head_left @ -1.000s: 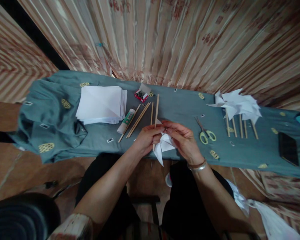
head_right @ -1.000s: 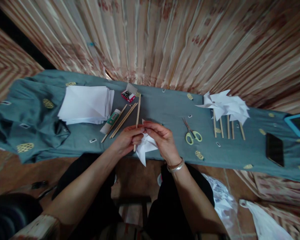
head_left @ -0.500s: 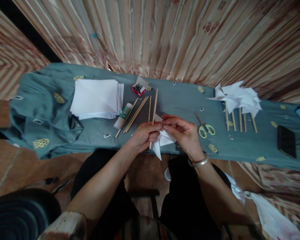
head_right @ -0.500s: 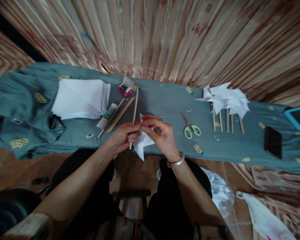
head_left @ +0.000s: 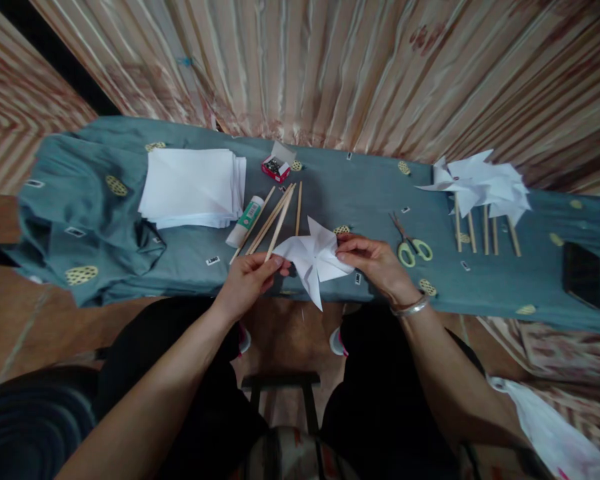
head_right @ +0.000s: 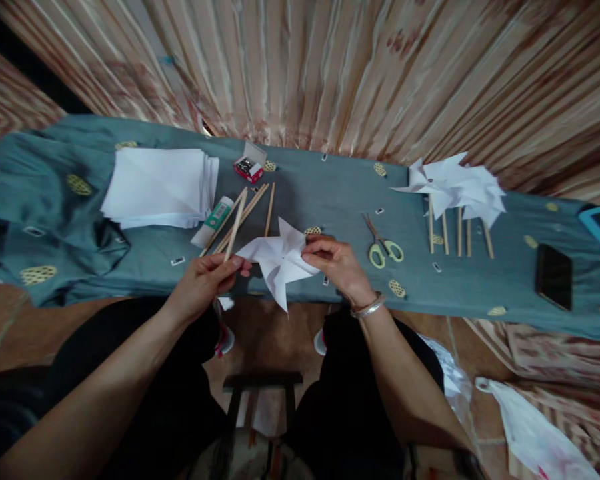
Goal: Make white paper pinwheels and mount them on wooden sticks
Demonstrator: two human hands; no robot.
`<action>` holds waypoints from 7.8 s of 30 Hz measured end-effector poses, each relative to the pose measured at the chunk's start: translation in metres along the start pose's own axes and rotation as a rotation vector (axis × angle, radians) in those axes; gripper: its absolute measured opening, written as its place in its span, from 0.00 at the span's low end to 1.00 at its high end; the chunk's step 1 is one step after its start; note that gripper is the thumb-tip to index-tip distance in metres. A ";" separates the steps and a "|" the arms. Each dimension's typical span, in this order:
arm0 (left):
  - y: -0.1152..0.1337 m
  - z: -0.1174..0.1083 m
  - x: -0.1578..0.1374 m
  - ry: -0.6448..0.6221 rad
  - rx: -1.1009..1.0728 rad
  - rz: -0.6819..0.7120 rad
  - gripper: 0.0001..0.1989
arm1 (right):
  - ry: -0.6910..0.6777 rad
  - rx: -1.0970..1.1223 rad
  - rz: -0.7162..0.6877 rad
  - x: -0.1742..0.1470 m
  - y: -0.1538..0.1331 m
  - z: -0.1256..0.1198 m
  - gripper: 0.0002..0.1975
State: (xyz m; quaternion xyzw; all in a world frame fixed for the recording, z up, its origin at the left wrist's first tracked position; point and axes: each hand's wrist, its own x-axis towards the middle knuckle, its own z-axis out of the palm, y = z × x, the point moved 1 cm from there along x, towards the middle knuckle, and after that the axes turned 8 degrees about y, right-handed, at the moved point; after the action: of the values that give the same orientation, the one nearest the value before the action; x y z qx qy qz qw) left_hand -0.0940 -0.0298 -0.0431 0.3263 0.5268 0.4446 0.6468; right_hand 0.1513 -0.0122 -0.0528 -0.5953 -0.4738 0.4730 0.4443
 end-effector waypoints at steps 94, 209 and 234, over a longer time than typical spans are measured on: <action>-0.010 0.039 0.002 -0.056 -0.119 -0.019 0.19 | 0.017 0.269 0.007 -0.006 -0.014 0.033 0.43; 0.020 0.096 0.007 -0.267 -0.257 -0.244 0.11 | 0.351 -0.403 -0.588 -0.072 -0.073 -0.019 0.18; 0.016 0.095 0.001 -0.362 -0.134 -0.068 0.04 | 0.393 -0.497 -0.655 -0.079 -0.075 -0.022 0.19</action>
State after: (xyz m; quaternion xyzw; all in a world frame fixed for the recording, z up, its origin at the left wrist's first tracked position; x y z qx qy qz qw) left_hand -0.0051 -0.0177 -0.0070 0.3391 0.3818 0.3906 0.7660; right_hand 0.1537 -0.0798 0.0351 -0.5811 -0.6430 0.0572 0.4956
